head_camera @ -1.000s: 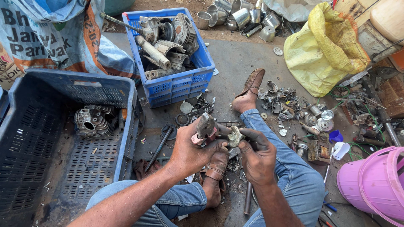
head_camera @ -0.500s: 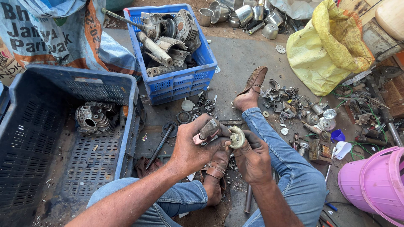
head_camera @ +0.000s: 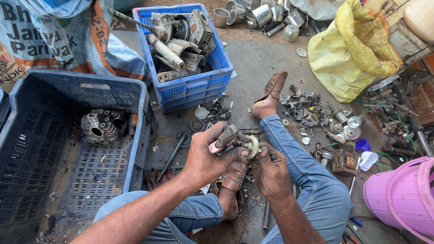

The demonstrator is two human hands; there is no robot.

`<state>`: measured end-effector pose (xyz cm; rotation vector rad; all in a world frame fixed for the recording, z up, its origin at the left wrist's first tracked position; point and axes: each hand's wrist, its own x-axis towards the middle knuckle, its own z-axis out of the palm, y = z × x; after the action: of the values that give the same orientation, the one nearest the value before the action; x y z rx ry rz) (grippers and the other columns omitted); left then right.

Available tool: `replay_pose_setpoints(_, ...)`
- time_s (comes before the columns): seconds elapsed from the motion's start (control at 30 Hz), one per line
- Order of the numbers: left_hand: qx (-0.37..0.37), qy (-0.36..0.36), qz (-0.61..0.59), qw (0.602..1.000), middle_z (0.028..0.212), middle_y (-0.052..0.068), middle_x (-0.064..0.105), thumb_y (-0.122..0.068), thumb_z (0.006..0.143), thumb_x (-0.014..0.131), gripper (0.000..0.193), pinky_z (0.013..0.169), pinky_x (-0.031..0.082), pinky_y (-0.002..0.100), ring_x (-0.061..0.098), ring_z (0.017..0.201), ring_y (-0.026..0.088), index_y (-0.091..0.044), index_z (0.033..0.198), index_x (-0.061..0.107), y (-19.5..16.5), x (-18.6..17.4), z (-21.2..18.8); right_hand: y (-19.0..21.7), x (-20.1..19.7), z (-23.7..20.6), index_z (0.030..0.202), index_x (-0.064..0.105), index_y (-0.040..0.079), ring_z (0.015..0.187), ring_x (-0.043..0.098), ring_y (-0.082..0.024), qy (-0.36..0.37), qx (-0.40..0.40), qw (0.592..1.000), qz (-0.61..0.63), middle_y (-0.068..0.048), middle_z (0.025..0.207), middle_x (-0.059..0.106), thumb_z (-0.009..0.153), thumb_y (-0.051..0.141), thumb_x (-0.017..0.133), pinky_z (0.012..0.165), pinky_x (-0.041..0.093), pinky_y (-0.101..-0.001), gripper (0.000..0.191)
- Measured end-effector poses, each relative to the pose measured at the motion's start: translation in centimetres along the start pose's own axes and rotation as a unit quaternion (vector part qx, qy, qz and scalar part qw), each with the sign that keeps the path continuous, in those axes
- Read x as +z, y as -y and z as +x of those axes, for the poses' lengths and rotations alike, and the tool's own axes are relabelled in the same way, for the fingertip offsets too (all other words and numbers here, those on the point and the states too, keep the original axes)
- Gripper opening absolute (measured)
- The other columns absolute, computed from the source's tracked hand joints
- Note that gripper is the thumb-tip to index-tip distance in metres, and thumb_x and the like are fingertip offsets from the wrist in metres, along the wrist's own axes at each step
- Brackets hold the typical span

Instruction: The person sits on the floor in a cluttered workshop and uses pliers and a wrench to manipulate and disassemble a small metal component. They repeatedly adjust the tool grip and apply force to the part, which is held in place by their foot.

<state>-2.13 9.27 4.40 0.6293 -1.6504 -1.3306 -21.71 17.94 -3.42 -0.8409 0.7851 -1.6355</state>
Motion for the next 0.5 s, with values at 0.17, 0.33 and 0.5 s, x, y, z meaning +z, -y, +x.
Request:
replay_pose_setpoints(0.17, -0.048, 0.019, 0.000, 0.999, 0.100, 0.004, 0.081, -0.011, 0.080, 0.085, 0.030, 0.078, 0.063, 0.029, 0.076, 0.091, 0.008, -0.006, 0.104, 0.068, 0.2, -0.2, 0.4, 0.4, 0.7, -0.2, 0.107, 0.068, -0.003, 0.080, 0.067, -0.017, -0.017, -0.015, 0.999, -0.049, -0.011, 0.094, 0.071, 0.110, 0.030, 0.057, 0.070, 0.055, -0.0316, 0.035)
replay_pose_setpoints(0.33, -0.132, 0.051, -0.041, 0.989, 0.099, 0.011, 0.074, -0.010, 0.080, 0.085, 0.039, 0.080, 0.059, 0.031, 0.065, 0.087, 0.012, -0.006, 0.115, 0.069, 1.0, 0.0, 0.7, 0.7, 0.9, -0.2, 0.107, 0.070, -0.004, 0.072, 0.064, -0.015, -0.046, -0.031, 0.995, -0.089, -0.010, 0.088, 0.070, 0.108, 0.028, 0.057, 0.065, 0.052, -0.0294, 0.035)
replay_pose_setpoints(0.5, -0.126, 0.064, -0.135, 0.981, 0.105, 0.009, 0.079, -0.007, 0.081, 0.084, 0.031, 0.086, 0.062, 0.031, 0.073, 0.097, 0.012, 0.000, 0.099, 0.060, 2.1, 0.1, 0.9, 0.8, 0.9, -0.3, 0.108, 0.070, -0.005, 0.076, 0.062, -0.013, -0.040, -0.025, 0.995, -0.085, -0.009, 0.089, 0.068, 0.109, 0.028, 0.058, 0.068, 0.051, -0.0288, 0.035)
